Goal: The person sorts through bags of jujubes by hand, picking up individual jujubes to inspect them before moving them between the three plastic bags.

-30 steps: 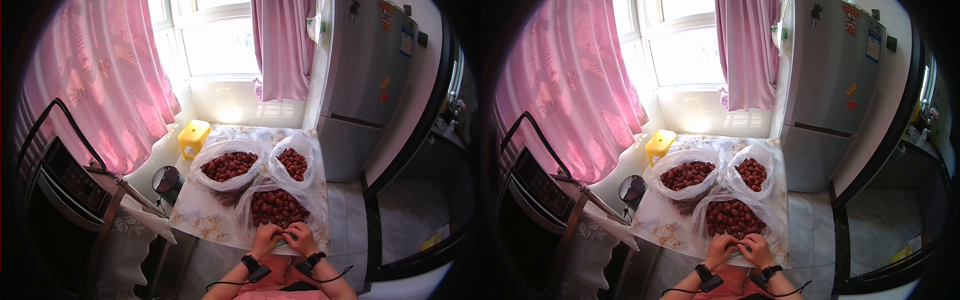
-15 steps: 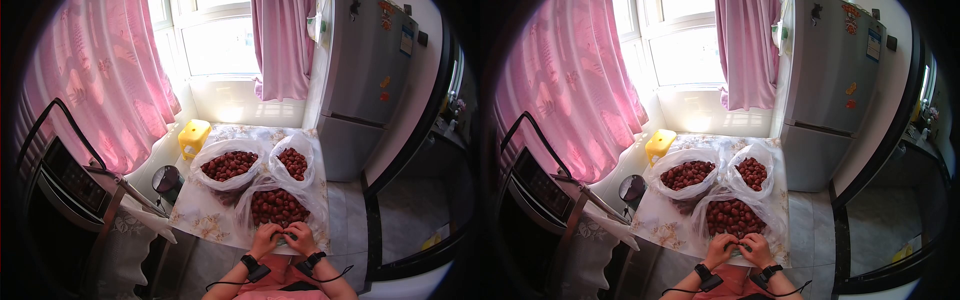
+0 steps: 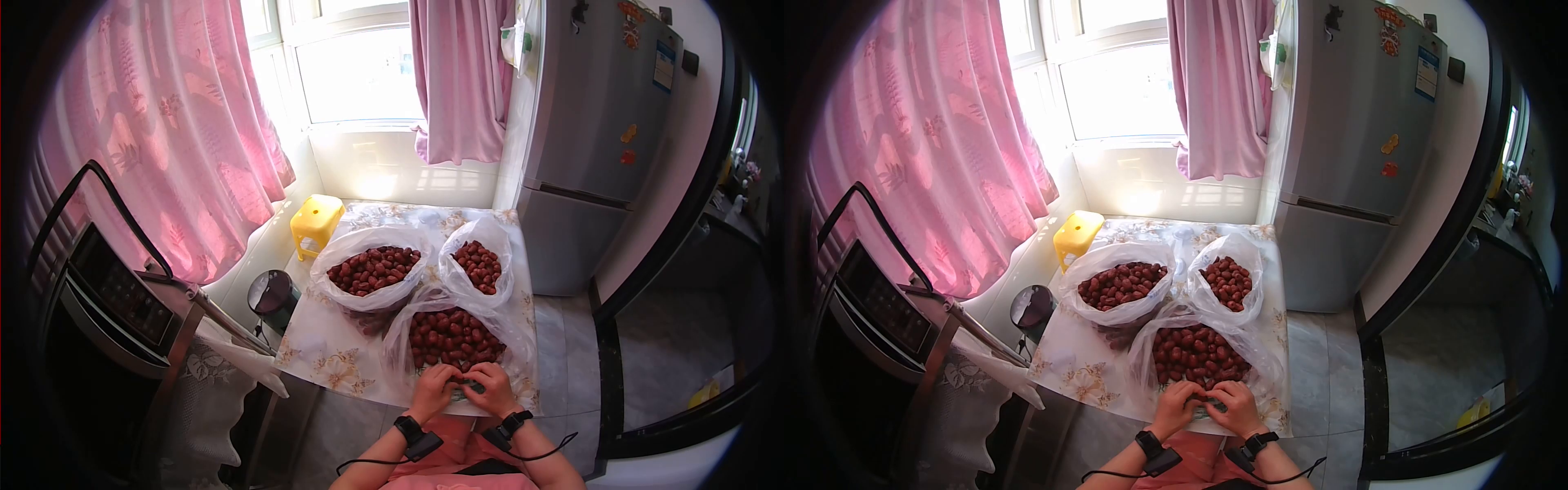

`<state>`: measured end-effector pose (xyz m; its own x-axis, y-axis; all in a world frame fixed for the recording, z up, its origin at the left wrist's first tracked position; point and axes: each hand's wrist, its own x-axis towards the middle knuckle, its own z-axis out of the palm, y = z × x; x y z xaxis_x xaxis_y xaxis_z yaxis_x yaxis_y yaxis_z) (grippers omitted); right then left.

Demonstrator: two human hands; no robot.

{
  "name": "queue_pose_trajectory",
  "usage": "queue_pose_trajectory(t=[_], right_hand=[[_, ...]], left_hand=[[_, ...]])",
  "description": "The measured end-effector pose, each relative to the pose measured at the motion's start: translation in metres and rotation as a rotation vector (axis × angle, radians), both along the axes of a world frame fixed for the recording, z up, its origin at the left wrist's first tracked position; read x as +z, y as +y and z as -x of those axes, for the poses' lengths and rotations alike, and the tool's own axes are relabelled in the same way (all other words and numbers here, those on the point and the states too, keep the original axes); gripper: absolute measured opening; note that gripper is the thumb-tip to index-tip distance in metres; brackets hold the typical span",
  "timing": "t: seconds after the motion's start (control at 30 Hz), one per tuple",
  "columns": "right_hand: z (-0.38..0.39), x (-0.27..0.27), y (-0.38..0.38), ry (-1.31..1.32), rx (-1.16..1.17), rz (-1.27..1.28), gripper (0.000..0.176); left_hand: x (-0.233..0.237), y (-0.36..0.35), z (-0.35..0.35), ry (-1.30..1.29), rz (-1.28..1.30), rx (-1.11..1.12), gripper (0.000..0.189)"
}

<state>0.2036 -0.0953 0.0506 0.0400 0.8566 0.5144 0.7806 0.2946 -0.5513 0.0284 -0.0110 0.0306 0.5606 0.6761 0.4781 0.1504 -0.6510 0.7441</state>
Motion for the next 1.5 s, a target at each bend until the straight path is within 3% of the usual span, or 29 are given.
queue_pose_trajectory(t=[0.67,0.73,0.87,1.0,1.2,1.27,1.33,1.4,1.47,1.5], right_hand=[[0.001,-0.003,0.0,0.017,-0.049,0.01,0.024],[0.001,-0.005,0.0,0.025,-0.052,0.0,0.023],[0.001,-0.002,-0.001,0.054,-0.046,0.011,0.022],[0.001,-0.006,0.0,0.009,-0.047,-0.007,0.022],[0.003,-0.001,0.002,0.021,-0.054,-0.022,0.022],[0.003,0.0,0.0,0.022,-0.054,-0.01,0.022],[0.003,-0.001,0.001,0.013,-0.049,-0.048,0.022],[0.002,-0.002,0.003,0.015,-0.059,-0.066,0.022],[0.003,-0.001,0.001,0.007,-0.058,-0.044,0.023],[0.002,0.0,0.001,0.001,-0.053,-0.035,0.02]], left_hand=[[-0.007,-0.001,0.001,0.001,-0.033,0.01,0.026],[-0.016,-0.004,0.002,-0.15,0.298,-0.007,0.022],[0.04,0.004,0.023,-0.22,0.347,0.027,0.021],[0.095,0.046,0.054,-0.312,-0.008,0.225,0.02],[0.147,0.128,0.075,-0.43,-0.216,0.483,0.02],[0.153,0.143,0.07,-0.364,-0.203,0.489,0.022],[0.154,0.146,0.059,-0.232,-0.36,0.699,0.025],[0.144,0.128,0.051,-0.281,-0.302,0.487,0.028],[0.105,0.096,0.038,-0.234,-0.034,0.278,0.025],[0.097,0.078,0.032,-0.153,-0.117,0.187,0.022]])
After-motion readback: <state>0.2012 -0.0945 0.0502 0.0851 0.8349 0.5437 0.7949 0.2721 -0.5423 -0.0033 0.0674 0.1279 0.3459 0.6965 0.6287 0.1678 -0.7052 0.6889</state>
